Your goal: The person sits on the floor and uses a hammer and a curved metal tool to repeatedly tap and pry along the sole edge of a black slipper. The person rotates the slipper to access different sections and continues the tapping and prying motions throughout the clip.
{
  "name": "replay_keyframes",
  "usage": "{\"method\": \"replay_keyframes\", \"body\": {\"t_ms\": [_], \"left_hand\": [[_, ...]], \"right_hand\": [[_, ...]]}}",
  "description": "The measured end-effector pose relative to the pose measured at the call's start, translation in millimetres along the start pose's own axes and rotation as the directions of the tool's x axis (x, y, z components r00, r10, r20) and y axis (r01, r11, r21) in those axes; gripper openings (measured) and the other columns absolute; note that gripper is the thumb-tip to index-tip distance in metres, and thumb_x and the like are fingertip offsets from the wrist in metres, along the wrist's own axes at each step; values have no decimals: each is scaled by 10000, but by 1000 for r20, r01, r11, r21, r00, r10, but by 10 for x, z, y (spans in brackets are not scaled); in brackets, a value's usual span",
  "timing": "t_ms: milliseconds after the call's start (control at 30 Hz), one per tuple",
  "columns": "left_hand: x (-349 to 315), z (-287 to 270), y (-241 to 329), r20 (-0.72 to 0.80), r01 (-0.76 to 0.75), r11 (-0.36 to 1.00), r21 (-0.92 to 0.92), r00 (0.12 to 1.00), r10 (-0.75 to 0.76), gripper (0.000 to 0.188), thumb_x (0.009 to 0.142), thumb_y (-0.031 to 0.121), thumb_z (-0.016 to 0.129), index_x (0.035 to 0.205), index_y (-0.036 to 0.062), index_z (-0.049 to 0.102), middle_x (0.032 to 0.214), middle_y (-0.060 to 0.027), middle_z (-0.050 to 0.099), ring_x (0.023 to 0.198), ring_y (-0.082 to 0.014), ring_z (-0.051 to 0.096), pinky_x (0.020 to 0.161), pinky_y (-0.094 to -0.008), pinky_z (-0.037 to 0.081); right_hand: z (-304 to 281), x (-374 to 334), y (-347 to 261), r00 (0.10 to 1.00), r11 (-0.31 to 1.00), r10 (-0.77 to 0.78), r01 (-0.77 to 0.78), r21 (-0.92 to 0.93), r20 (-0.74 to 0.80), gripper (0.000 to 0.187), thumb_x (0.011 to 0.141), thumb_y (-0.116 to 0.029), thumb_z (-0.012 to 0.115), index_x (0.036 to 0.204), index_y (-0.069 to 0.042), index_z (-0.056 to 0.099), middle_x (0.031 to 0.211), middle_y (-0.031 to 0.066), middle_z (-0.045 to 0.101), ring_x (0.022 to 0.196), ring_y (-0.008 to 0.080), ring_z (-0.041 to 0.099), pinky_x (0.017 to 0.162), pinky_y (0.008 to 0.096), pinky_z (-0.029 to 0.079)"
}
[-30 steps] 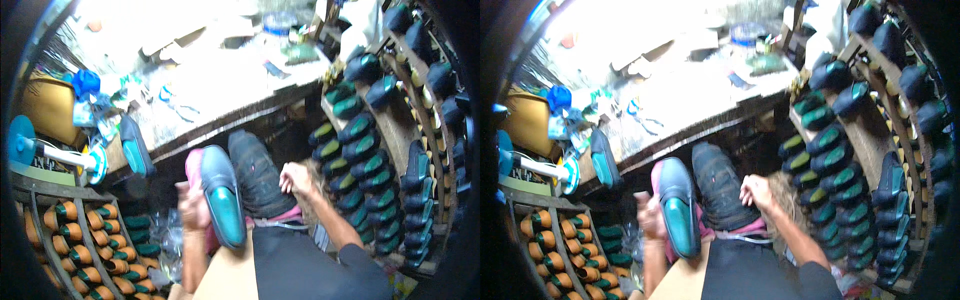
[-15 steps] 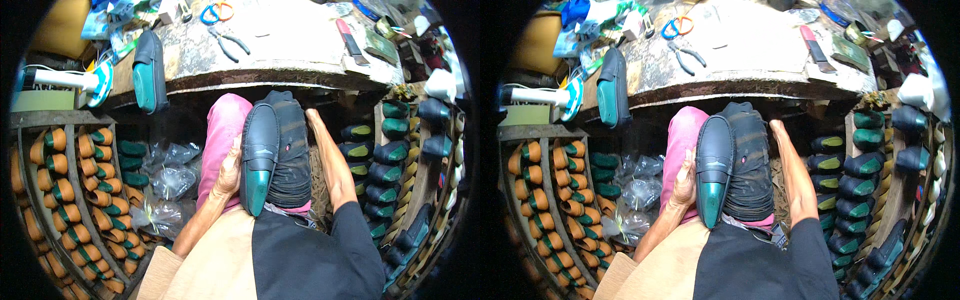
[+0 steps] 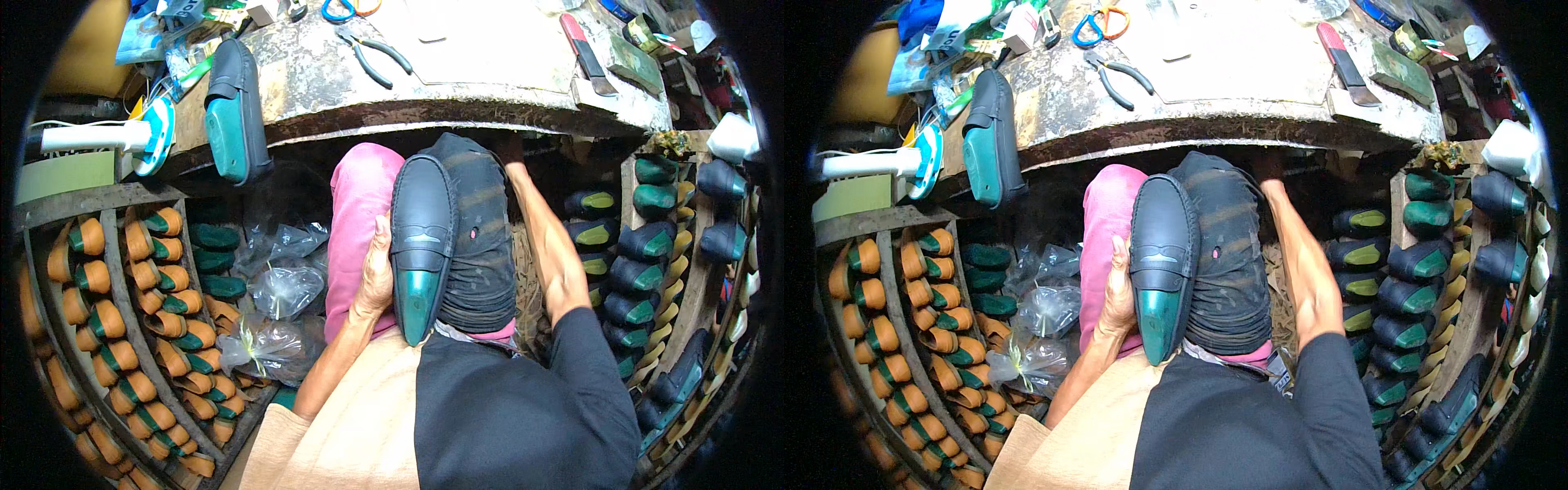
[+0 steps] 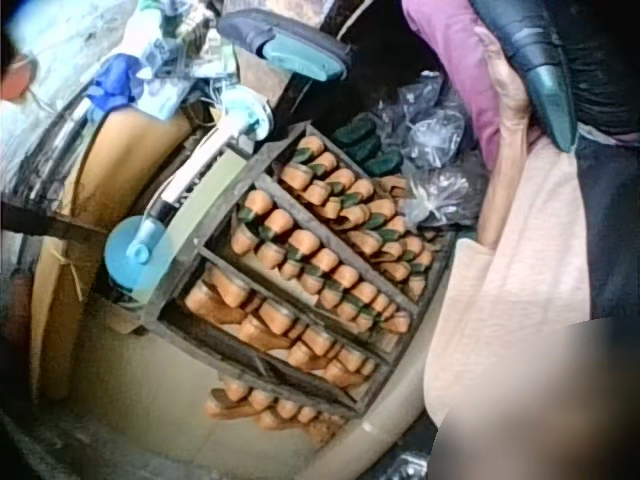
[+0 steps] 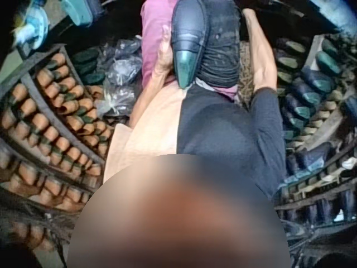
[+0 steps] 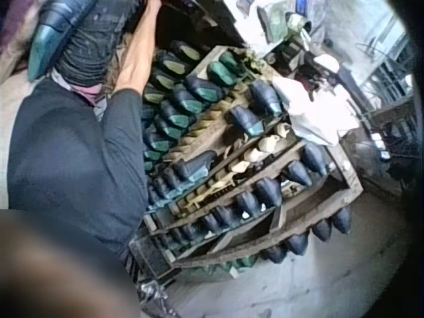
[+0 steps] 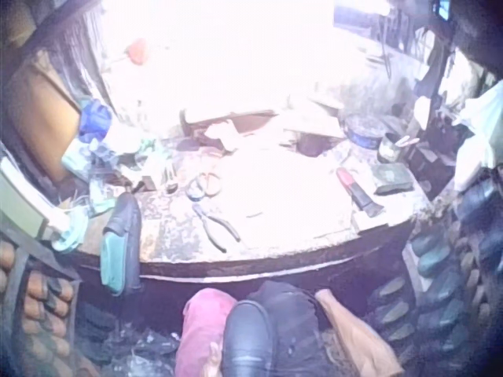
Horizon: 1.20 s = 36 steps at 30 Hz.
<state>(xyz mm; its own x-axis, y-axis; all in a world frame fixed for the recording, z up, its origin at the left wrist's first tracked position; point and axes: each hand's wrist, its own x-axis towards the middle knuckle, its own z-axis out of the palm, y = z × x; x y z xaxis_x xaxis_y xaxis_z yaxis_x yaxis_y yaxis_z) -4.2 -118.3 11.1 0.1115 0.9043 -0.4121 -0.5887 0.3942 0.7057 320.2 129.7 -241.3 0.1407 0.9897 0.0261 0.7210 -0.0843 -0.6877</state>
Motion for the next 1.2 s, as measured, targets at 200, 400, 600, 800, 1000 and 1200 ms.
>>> {"method": "replay_keyframes", "body": {"t_ms": [200,400,600,800,1000,1200], "left_hand": [[34,7,173,-27,91,988,126,996,-88,669,1173,483,646,1620,-8,565,1437,-85,694,1262,-163,657,1134,-340,510],[230,109,190,-24,106,991,78,994,-104,683,1158,541,642,1554,-15,611,1342,-97,747,1174,-172,725,1024,-334,598],[423,87,335,-107,348,924,162,937,-334,948,1098,793,569,1564,-30,623,1364,-153,780,1137,-228,786,1024,-362,642],[519,119,343,-76,226,849,477,973,-217,1044,1078,891,457,1444,-54,708,1204,-105,792,1001,-184,742,937,-326,616],[544,217,197,-141,187,834,519,981,-132,1054,1127,864,304,1329,-52,785,1093,-111,834,986,-185,776,921,-340,623],[720,97,38,-176,260,840,477,964,-198,1072,1155,829,213,1335,-51,798,1108,-154,855,1031,-244,816,963,-397,644]], "right_hand": [[-504,-935,372,875,872,473,-482,88,103,325,927,-146,660,1080,140,674,1021,244,759,927,321,717,852,526,568],[-988,-1583,460,903,847,429,-413,336,28,71,954,-80,715,994,-27,690,813,54,610,820,185,569,746,409,473],[-1687,-1937,950,930,911,353,-367,187,105,59,938,-29,684,995,-19,671,832,61,610,817,189,579,775,391,482],[-2345,-2338,926,886,814,463,-417,-405,17,388,949,-274,742,1176,39,709,955,255,739,945,399,744,837,506,546],[-2513,-3041,-151,956,943,289,-293,158,48,407,1152,-379,658,931,-37,649,758,-3,524,691,145,456,638,370,372],[-2715,-3616,-1387,970,969,158,-188,158,184,439,1170,-380,646,1291,35,723,961,124,683,906,257,636,850,415,501]]}}
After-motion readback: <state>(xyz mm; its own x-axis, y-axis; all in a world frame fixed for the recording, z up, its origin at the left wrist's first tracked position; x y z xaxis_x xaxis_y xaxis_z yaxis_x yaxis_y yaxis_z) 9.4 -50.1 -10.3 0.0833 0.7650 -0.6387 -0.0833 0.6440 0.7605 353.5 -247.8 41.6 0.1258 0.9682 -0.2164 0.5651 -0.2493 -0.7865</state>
